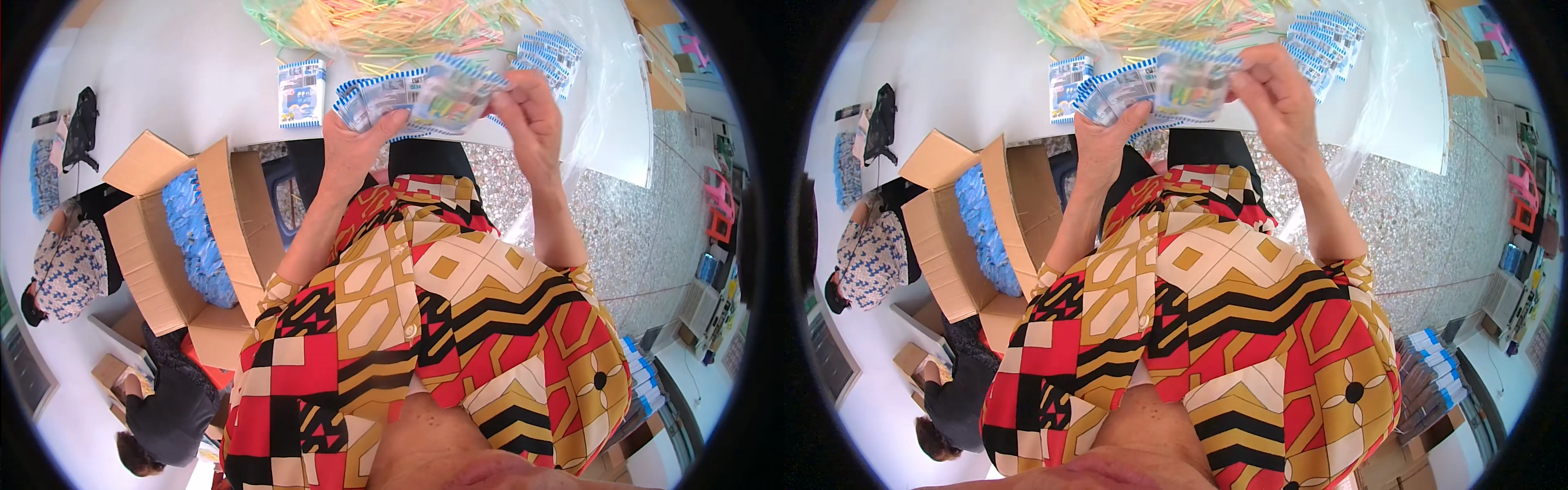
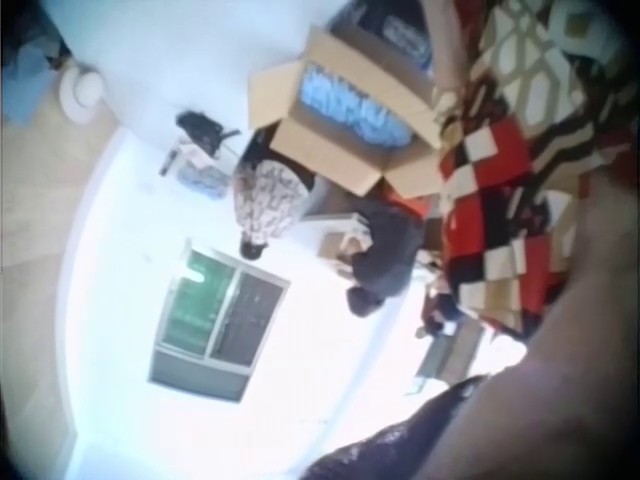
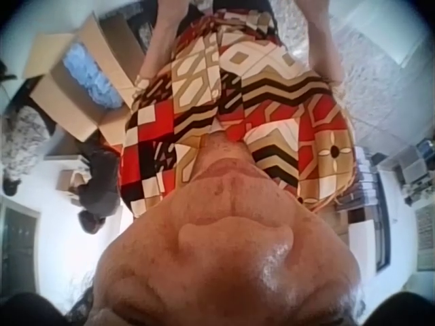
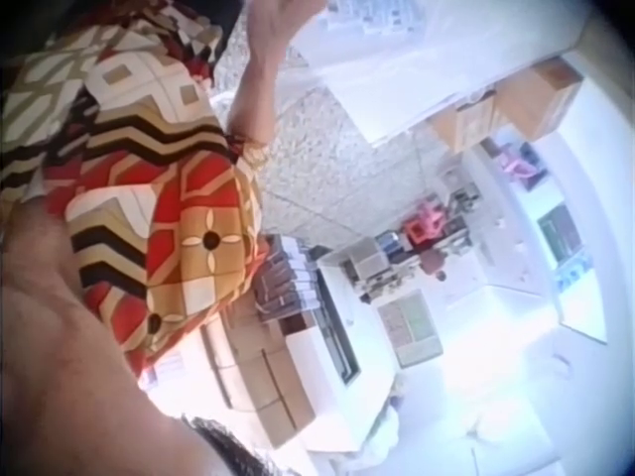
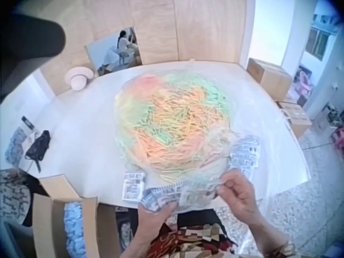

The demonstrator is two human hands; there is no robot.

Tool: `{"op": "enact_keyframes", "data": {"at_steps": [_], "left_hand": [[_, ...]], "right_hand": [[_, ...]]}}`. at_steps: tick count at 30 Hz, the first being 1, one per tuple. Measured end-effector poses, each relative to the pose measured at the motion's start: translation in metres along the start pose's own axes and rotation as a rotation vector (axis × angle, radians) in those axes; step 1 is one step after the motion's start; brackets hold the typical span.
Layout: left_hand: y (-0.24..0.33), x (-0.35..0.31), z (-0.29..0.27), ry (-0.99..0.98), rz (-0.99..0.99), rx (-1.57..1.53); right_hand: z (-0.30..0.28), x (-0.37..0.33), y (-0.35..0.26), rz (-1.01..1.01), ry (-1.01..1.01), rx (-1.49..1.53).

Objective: Packing shredded colorful plastic or paper material into small plastic bags.

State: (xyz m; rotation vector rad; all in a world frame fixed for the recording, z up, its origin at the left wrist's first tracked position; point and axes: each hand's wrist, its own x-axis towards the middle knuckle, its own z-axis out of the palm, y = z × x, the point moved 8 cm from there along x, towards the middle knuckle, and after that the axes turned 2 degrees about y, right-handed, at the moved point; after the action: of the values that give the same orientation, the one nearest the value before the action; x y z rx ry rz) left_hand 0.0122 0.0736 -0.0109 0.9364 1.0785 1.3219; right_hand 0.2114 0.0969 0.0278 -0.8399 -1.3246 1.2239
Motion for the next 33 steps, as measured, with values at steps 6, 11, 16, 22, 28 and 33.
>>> {"op": "enact_keyframes", "data": {"at_steps": [6,11,16,22,28,33], "left_hand": [[0.0,0.002,-0.011,0.109,0.013,-0.05],[0.001,0.001,-0.009,0.102,0.013,-0.042],[-0.005,0.004,-0.004,0.078,0.003,-0.026],[-0.008,0.003,-0.003,0.089,-0.015,-0.021],[-0.004,0.001,-0.002,0.09,-0.005,0.014],[-0.006,-0.002,-0.002,0.092,-0.018,-0.008]], "right_hand": [[-0.043,-0.012,0.036,0.154,0.05,-0.209],[-0.085,-0.041,0.085,0.251,0.23,-0.295],[-0.11,-0.049,0.075,0.184,0.371,-0.576],[-0.089,-0.055,0.025,-0.188,0.592,-0.996],[-0.046,-0.051,0.048,-0.308,0.093,-1.221],[-0.063,-0.041,0.051,-0.344,0.173,-1.221]]}}
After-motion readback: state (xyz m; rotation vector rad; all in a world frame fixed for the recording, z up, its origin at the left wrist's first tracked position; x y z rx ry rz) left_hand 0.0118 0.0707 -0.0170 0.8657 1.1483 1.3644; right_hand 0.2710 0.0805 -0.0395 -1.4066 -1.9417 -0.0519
